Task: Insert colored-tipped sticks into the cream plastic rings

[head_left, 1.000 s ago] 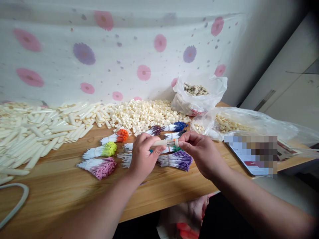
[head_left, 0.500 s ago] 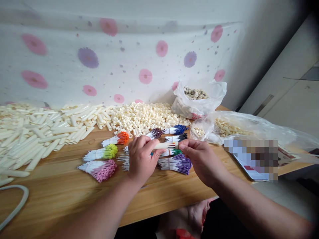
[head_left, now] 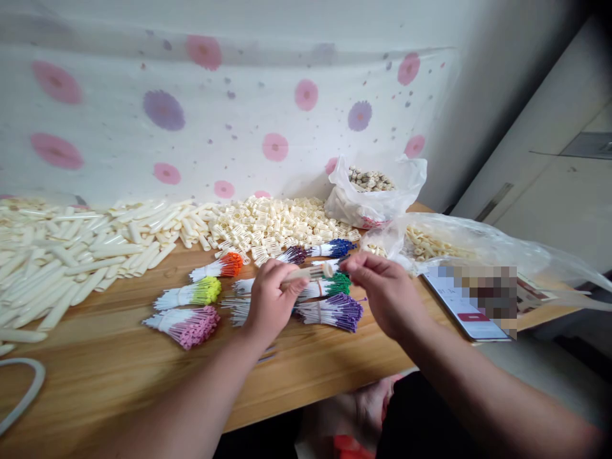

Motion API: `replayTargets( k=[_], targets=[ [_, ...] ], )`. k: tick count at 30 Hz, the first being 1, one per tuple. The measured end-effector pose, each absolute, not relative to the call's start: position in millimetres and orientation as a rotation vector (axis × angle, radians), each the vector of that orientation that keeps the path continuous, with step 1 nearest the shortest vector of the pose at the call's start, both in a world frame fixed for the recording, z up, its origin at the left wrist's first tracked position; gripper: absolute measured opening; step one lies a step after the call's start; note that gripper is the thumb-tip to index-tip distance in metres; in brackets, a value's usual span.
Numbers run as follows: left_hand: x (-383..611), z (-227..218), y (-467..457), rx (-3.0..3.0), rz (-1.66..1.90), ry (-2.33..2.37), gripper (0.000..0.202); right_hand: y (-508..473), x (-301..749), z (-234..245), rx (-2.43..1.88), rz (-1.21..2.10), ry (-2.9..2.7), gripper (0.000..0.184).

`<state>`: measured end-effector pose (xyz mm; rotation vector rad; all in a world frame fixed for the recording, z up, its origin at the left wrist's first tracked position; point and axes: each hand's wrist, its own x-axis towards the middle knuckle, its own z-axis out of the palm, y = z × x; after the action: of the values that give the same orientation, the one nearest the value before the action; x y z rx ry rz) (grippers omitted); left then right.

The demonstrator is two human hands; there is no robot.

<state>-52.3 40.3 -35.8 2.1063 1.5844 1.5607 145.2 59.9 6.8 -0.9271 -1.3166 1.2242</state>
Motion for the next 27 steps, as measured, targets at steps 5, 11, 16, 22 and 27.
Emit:
replayTargets(
  k=[5,11,16,22,27],
  targets=[
    [-55.6,-44.9,46.3,1.709,1.602,1.433,0.034,135.5,187.5,6.0,-1.306,0.471,-1.829,0.025],
    [-55.6,-48.5,46.2,1.557,1.631,1.351,0.036,196.1,169.2,-15.6,-1.36,0.333,-2.342,0.011],
    [-55.5,-47.2,46.8,1.483,1.642,1.372,0.037,225.3,162.5,-32.3,-1.557,0.209,-2.531,0.02],
    [-58.2,-52.8,48.5,1.385,1.632,1.307,0.037,246.2,192.1,-43.3,-1.787,0.114,-2.644,0.027],
    [-57.8,-53.4,48.3,1.396,1.624,1.291,0.036,245.9,193.1,-52.7,-1.829,0.047,-2.706,0.029]
  ],
)
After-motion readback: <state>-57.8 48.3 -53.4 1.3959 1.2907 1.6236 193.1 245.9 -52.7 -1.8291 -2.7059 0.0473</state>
